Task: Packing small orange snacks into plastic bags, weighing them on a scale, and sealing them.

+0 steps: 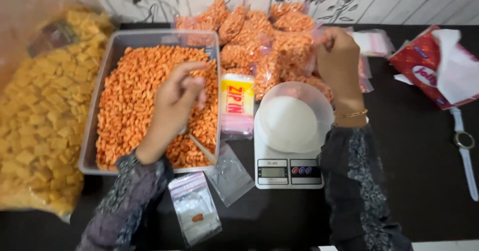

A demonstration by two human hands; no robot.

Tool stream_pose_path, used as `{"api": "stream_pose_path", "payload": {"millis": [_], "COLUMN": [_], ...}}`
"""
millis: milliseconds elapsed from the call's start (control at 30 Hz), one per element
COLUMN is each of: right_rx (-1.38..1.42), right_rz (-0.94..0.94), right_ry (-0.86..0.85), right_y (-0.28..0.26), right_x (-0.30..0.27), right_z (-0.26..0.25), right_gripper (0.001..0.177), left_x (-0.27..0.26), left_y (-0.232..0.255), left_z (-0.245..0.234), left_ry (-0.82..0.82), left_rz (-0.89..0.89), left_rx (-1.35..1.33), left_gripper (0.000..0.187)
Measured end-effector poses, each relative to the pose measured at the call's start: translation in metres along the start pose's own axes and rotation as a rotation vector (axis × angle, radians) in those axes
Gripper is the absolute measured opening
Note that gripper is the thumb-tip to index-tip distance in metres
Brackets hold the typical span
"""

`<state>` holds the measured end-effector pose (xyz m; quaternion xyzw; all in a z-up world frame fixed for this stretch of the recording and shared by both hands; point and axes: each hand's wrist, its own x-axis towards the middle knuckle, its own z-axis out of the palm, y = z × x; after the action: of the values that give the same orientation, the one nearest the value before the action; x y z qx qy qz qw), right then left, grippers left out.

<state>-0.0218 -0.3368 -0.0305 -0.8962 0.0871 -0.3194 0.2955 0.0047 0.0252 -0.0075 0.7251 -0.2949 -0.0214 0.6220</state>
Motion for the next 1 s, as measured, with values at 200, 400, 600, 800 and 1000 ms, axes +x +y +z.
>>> {"api": "stream_pose_path", "payload": {"millis": [200,400,600,800,1000], "right_rx": [-0.307,-0.123,-0.336,-0.441,-0.421], "right_rz": [0.29,0.094,-0.464,-0.582,-0.389], "right_ry": [-0.198,-0.625,-1.219,-0.952,-1.092], "right_y": [-0.043,-0.146,-0.144,-0.119,-0.121], "right_x": [-0.016,-0.049,-0.147,-0.17,-0.154], "right_z": [-0.008,-0.023,0.048,0.081,0.078], "right_gripper": [0.027,0.019,0.04,0.056,0.029], "left_x": [0.002,-0.003,-0.008,-0.021,-0.028], "left_y": [0.008,0.021,0.015,0.01,0.004], "left_z": [0.011,0.007,-0.01,-0.018,-0.028], "left_ry": [-0.214,-0.198,-0.165,-0.122,-0.101], "left_rz": [0.228,0.293,0.309,0.309,0.247], "left_rx": [0.365,0.49,0.527,0.491,0.509], "left_gripper": [0.038,0.032,0.028,0.026,0.028]}}
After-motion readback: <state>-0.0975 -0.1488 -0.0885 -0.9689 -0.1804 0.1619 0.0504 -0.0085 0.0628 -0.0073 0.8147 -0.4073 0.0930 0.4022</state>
